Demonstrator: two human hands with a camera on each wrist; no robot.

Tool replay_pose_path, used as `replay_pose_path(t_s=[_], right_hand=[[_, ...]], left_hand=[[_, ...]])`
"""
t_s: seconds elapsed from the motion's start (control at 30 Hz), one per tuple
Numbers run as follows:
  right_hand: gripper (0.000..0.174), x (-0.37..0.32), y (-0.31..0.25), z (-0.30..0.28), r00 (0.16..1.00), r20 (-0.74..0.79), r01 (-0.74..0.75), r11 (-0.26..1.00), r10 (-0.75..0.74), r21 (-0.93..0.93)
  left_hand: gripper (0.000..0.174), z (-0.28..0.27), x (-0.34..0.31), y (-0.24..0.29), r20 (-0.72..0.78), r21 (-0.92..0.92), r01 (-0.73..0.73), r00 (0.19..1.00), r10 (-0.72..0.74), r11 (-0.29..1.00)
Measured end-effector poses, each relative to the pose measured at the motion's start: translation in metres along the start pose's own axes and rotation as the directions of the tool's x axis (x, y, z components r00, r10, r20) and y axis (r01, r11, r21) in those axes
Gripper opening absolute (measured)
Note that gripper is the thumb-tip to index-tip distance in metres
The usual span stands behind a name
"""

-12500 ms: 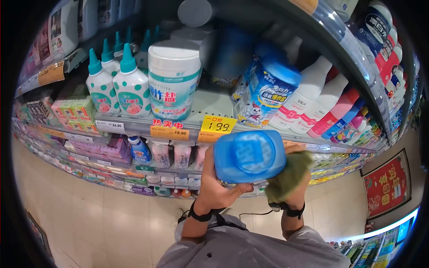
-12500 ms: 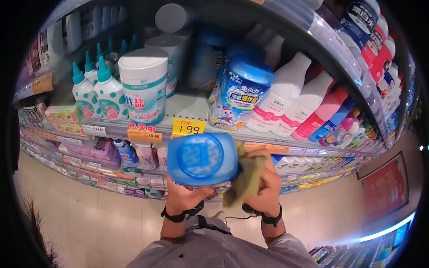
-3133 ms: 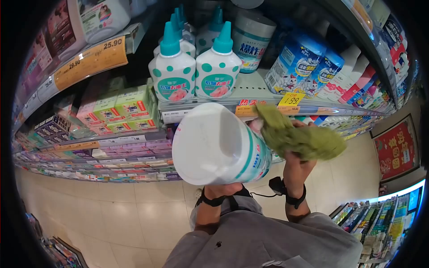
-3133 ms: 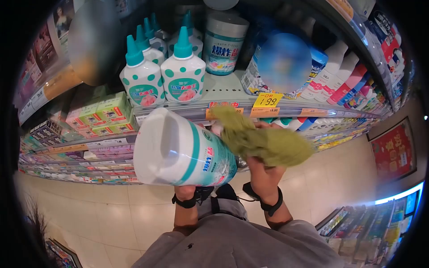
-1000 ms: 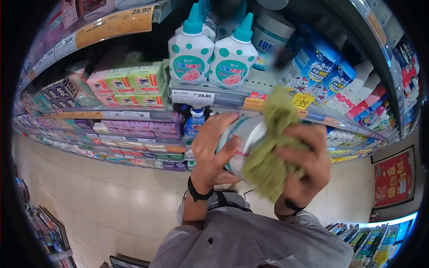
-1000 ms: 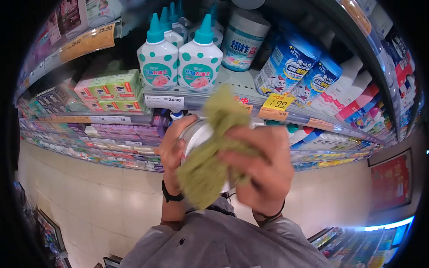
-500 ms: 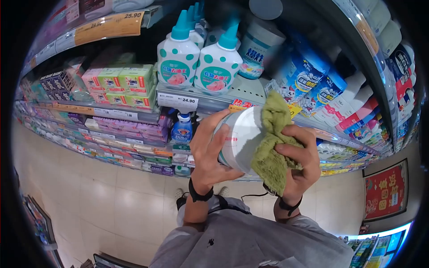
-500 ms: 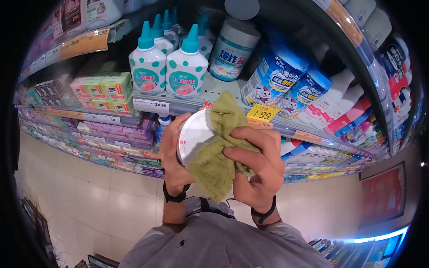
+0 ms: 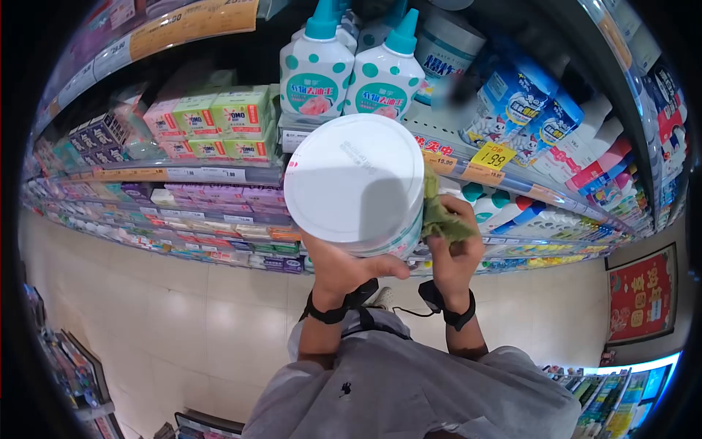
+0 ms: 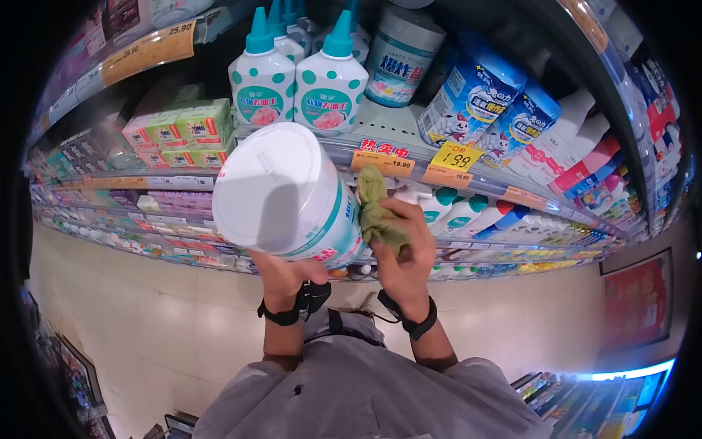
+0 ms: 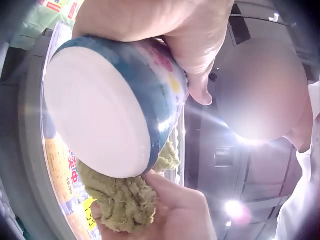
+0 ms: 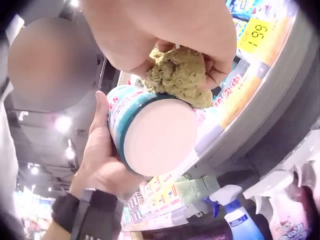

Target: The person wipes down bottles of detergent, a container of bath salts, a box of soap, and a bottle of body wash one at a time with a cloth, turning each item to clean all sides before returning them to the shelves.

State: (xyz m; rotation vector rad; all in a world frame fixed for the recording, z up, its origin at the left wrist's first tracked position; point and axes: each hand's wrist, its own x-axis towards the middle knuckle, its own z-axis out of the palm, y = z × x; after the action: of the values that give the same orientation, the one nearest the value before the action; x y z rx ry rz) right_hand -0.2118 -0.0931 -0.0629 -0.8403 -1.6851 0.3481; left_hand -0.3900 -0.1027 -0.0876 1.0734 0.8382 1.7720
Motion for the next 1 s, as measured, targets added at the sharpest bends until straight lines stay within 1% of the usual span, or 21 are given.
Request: replay_pose_path(t_s=[0.03,0.07,0.1,0.17,0.2,0.23,0.27,0.3,0.33,0.37,0.43,0.47,0.57,0.6,0.7,0.73,0.83,0.87,0.97,1.0], right_hand=[[0.027,-0.001,-0.005,0.001,0.998,0.020,0.059,0.994,-0.057,-0.097],[0.028,-0.002,-0.014,0.005,0.985,-0.023,0.165,0.971,-0.172,-0.175],[0.026,-0.001,-0.024,0.008,0.973,-0.042,0.215,0.959,-0.226,-0.183],[0.025,0.001,-0.042,0.011,0.942,-0.066,0.309,0.929,-0.328,-0.204],[0.026,0.004,-0.044,0.011,0.941,-0.062,0.319,0.931,-0.334,-0.174],[0.026,0.005,-0.043,0.011,0.947,-0.042,0.308,0.937,-0.318,-0.163],[0.025,0.005,-0.039,0.009,0.952,-0.023,0.299,0.942,-0.306,-0.151],[0.024,0.004,-0.034,0.008,0.956,-0.005,0.290,0.947,-0.293,-0.140],[0.024,0.000,-0.028,0.009,0.977,0.022,0.215,0.972,-0.214,-0.093],[0.028,-0.004,-0.019,0.014,0.977,-0.019,0.208,0.974,-0.210,-0.087],[0.028,-0.021,-0.007,0.008,0.991,0.111,0.089,0.991,-0.077,-0.102],[0.034,-0.026,0.002,0.002,0.964,0.256,0.106,0.989,-0.076,-0.104],[0.043,-0.036,0.009,-0.004,0.930,0.366,-0.012,0.996,0.043,-0.085],[0.054,-0.036,0.014,-0.014,0.922,0.383,-0.048,0.998,0.056,-0.030],[0.060,-0.028,0.008,-0.041,0.965,0.258,-0.027,0.998,0.041,-0.055],[0.065,-0.018,0.003,-0.051,0.953,0.286,0.118,0.991,-0.095,-0.066],[0.067,-0.002,-0.015,-0.065,0.898,0.367,0.272,0.962,-0.244,-0.026],[0.072,0.002,-0.014,-0.066,0.880,0.385,0.301,0.953,-0.279,0.002],[0.081,-0.011,-0.012,-0.075,0.879,0.440,0.235,0.970,-0.185,-0.062],[0.085,-0.018,-0.004,-0.074,0.893,0.412,0.198,0.980,-0.182,0.005]], left_hand=[[0.145,-0.001,-0.001,-0.001,-0.015,-0.040,0.011,1.000,-0.012,0.999],[0.145,-0.001,-0.003,-0.005,-0.001,0.047,-0.044,0.999,0.044,0.998],[0.145,-0.002,-0.008,-0.011,0.016,0.132,-0.094,0.996,0.093,0.987],[0.137,-0.008,-0.019,-0.013,0.158,0.264,-0.181,0.977,0.143,0.947],[0.128,-0.013,-0.019,-0.010,0.281,0.304,-0.237,0.948,0.150,0.923],[0.125,-0.017,-0.020,-0.008,0.367,0.304,-0.275,0.917,0.154,0.912],[0.122,-0.020,-0.023,-0.007,0.417,0.287,-0.281,0.897,0.144,0.916],[0.119,-0.022,-0.025,-0.007,0.436,0.255,-0.266,0.890,0.135,0.930],[0.116,-0.025,-0.026,-0.007,0.450,0.244,-0.251,0.885,0.120,0.937],[0.113,-0.026,-0.025,-0.009,0.454,0.229,-0.238,0.884,0.113,0.944],[0.107,-0.028,-0.025,-0.010,0.423,0.184,-0.185,0.901,0.092,0.965],[0.104,-0.027,-0.025,-0.012,0.398,0.156,-0.153,0.914,0.080,0.976],[0.095,-0.025,-0.025,-0.015,0.316,0.039,-0.048,0.948,0.034,0.998],[0.092,-0.022,-0.025,-0.015,0.279,-0.011,-0.021,0.960,0.023,1.000],[0.083,-0.012,-0.023,-0.013,0.176,-0.152,0.043,0.984,-0.016,0.987],[0.080,-0.006,-0.022,-0.011,0.147,-0.190,0.053,0.989,-0.025,0.980],[0.071,0.012,-0.015,-0.006,0.065,-0.295,0.078,0.996,-0.061,0.952],[0.068,0.018,-0.013,-0.004,0.049,-0.322,0.084,0.996,-0.072,0.943],[0.060,0.036,-0.002,0.001,0.003,-0.354,0.100,0.994,-0.105,0.930],[0.057,0.043,0.001,0.004,-0.006,-0.356,0.105,0.993,-0.114,0.929]])
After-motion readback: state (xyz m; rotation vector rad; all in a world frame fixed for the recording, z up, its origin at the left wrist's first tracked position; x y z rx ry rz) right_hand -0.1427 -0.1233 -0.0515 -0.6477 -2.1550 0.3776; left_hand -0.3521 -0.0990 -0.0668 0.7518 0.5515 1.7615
